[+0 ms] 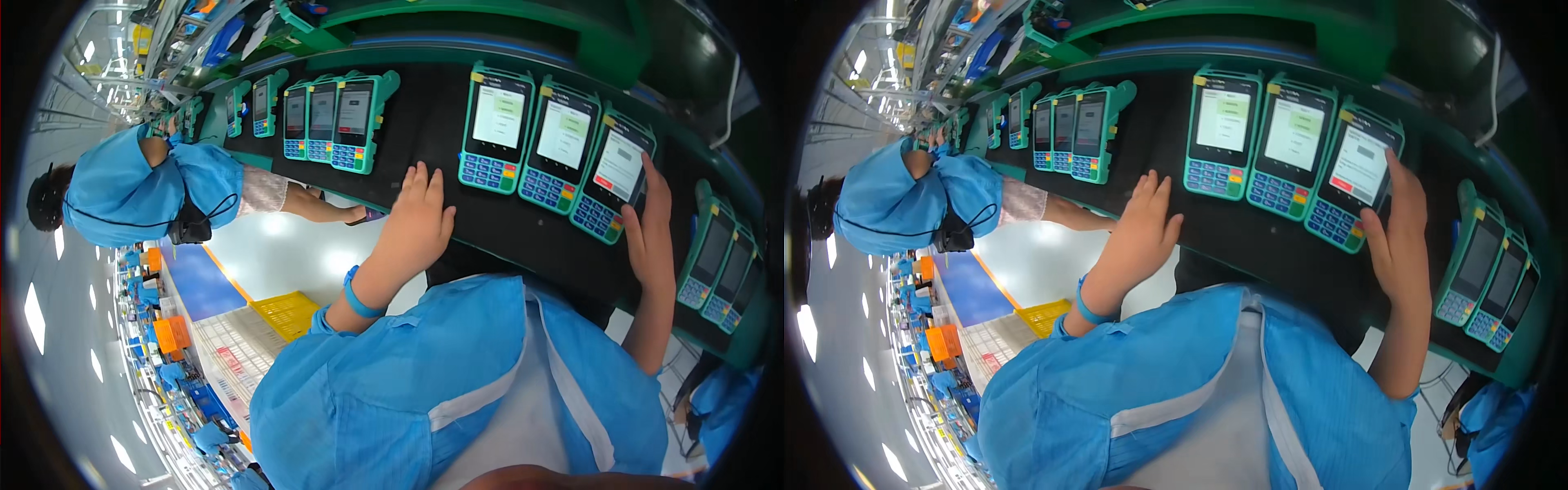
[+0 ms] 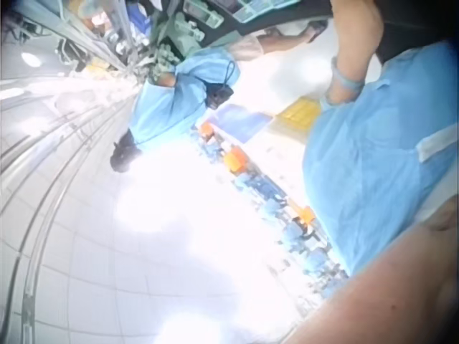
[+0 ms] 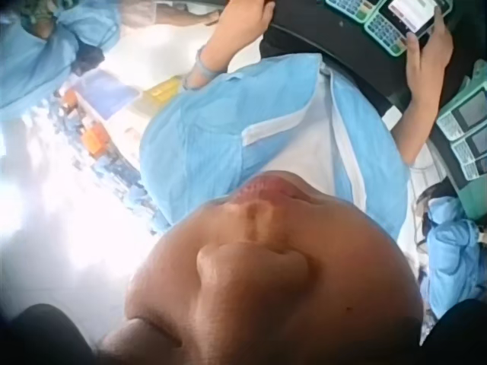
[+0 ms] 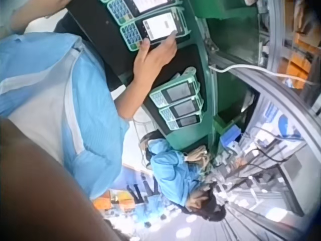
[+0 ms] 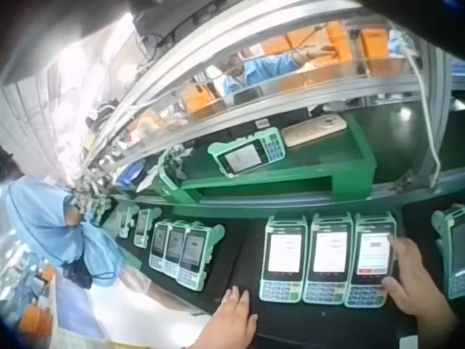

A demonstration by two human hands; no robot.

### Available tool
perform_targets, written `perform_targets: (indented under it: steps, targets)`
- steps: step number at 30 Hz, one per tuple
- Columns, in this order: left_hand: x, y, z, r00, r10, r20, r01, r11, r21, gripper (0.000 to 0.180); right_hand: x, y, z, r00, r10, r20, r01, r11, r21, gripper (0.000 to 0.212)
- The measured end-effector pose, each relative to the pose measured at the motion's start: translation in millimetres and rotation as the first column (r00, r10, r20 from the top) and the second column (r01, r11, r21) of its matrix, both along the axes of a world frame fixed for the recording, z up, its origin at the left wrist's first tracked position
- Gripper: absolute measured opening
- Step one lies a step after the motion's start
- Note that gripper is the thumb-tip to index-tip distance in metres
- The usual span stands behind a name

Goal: The recorder is operating and testing several handheld electronic terminal devices on an assembly line, including interacting with the touch screens and handling thermal paper rolls.

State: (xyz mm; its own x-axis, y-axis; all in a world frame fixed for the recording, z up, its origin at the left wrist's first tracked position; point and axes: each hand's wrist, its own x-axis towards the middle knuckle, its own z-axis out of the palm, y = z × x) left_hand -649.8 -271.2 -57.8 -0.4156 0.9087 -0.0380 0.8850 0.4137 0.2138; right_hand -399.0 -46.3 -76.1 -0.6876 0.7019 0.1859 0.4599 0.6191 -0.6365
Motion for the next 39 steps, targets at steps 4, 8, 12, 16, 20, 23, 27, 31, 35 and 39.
perform_targets:
  steps: [4,8,12,16,20,23,27,31,35,39]
  targets:
    - [2,-1,-13,0.998,0.006,0.063,-0.005,1.000,-0.002,0.058,-4,0,-2,1.000,-0.009,-0.005,0.009,1.000,-0.016,0.063]
    - [7,-4,-24,0.996,0.052,0.078,-0.059,0.994,0.089,0.064,-2,0,-3,1.000,-0.001,-0.019,0.001,1.000,-0.010,0.061]
    - [11,-23,-19,0.992,-0.037,0.121,0.026,0.995,0.096,0.069,1,0,-2,1.000,0.002,-0.026,-0.002,1.000,0.008,0.061]
    - [8,-35,-11,0.978,-0.110,0.178,0.104,0.994,0.042,0.074,3,-1,-2,1.000,0.001,-0.014,0.000,0.998,0.063,0.062]
    - [3,-39,-16,0.980,-0.124,0.153,0.122,0.992,0.018,0.071,2,2,-8,0.999,0.043,-0.033,-0.039,0.993,0.112,0.064]
    - [3,-40,-20,0.989,-0.146,0.019,0.146,0.989,0.002,0.067,2,1,-8,0.998,0.015,0.057,-0.024,0.985,0.170,0.063]
    - [-4,-33,-12,0.979,-0.170,-0.114,0.169,0.985,-0.017,0.058,2,1,-11,1.000,0.001,-0.005,0.000,0.990,0.140,0.064]
    - [-19,-27,-7,0.972,-0.209,-0.111,0.216,0.975,0.053,0.053,2,0,-11,1.000,-0.015,0.008,0.014,0.987,0.158,0.063]
    - [-30,-20,2,0.943,-0.295,-0.154,0.304,0.952,0.040,0.054,4,1,-11,1.000,0.017,-0.024,-0.014,0.989,0.145,0.058]
    - [-34,-11,13,0.915,-0.369,-0.162,0.371,0.928,-0.023,0.056,11,2,-15,0.999,0.045,-0.026,-0.043,0.997,0.065,0.054]
